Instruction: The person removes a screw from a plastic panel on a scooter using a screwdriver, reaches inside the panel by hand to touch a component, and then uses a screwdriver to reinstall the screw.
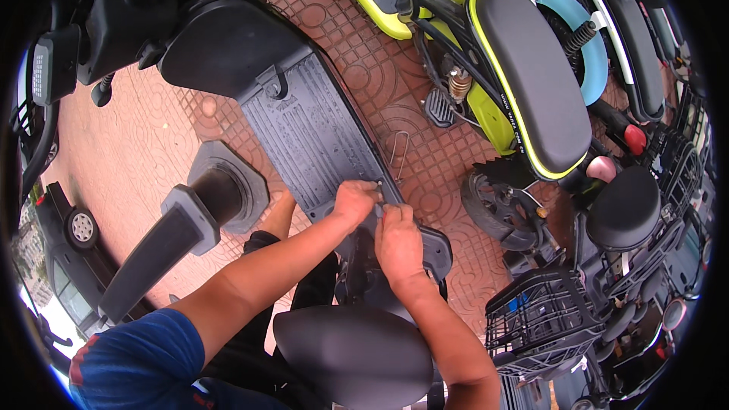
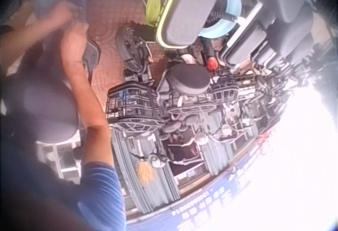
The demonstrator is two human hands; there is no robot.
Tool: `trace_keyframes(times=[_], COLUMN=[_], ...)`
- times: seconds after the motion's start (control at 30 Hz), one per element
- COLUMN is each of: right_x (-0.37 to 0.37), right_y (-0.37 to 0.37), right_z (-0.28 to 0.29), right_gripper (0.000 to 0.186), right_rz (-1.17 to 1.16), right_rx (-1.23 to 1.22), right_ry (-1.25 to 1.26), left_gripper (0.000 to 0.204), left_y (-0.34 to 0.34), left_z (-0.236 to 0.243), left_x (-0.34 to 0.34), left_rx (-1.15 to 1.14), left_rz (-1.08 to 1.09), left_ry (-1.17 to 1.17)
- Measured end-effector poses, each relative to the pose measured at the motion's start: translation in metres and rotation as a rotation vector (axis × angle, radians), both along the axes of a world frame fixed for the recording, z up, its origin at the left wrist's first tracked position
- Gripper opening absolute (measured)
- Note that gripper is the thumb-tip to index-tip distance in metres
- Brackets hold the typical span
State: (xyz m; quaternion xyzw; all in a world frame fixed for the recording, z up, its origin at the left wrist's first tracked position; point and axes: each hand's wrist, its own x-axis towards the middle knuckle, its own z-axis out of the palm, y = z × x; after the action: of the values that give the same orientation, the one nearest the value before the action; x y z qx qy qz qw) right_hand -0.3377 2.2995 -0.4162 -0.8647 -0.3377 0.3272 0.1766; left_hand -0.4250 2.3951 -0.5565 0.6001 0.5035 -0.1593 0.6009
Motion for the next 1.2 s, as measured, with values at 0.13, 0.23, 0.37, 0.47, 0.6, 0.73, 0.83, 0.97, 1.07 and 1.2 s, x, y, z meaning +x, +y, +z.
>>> trace_keyframes(times=[0.13, 0.23, 0.37, 0.47, 0.6, 0.73, 0.83, 0.97, 1.07, 1.2], right_x=[-0.005, -0.006, -0.007, -0.004, -0.003, 0.004, 0.003, 0.011, 0.013, 0.017], right_y=[-0.001, 0.001, 0.017, 0.032, 0.046, 0.05, 0.047, 0.051, 0.045, 0.059], right_z=[-0.009, -0.012, -0.009, -0.006, 0.013, 0.03, 0.025, 0.024, 0.02, 0.024], right_gripper=[0.031, 0.028, 0.017, 0.033, 0.035, 0.035, 0.032, 0.036, 0.04, 0.035], right_rz=[0.009, 0.167, 0.374, 0.325, 0.384, 0.697, 0.664, 0.601, 0.837, 0.694], right_rx=[-0.017, -0.123, -0.232, -0.376, -0.3, -0.408, -0.405, -0.319, -0.314, -0.401], right_ry=[-0.011, -0.103, -0.278, -0.14, -0.16, -0.258, -0.282, -0.318, -0.362, -0.26], left_gripper=[0.028, 0.016, 0.019, 0.02, 0.021, 0.021, 0.021, 0.024, 0.025, 0.026], left_y=[0.0, 0.008, 0.011, 0.009, 0.0, 0.004, -0.009, -0.011, -0.01, -0.012], left_z=[0.005, 0.02, 0.02, 0.024, 0.007, 0.009, -0.008, -0.005, -0.002, -0.018], left_x=[-0.002, 0.001, -0.007, -0.007, -0.011, -0.012, -0.019, -0.014, -0.011, -0.017], left_rx=[-0.084, -0.435, -0.896, -1.136, -1.224, -1.378, -1.387, -1.384, -1.38, -1.416], left_rz=[0.066, 0.253, 0.522, 0.764, 0.872, 0.944, 0.968, 1.003, 0.995, 0.995], left_ry=[-0.009, 0.065, 0.189, 0.126, 0.04, -0.024, -0.097, -0.125, -0.117, -0.168])
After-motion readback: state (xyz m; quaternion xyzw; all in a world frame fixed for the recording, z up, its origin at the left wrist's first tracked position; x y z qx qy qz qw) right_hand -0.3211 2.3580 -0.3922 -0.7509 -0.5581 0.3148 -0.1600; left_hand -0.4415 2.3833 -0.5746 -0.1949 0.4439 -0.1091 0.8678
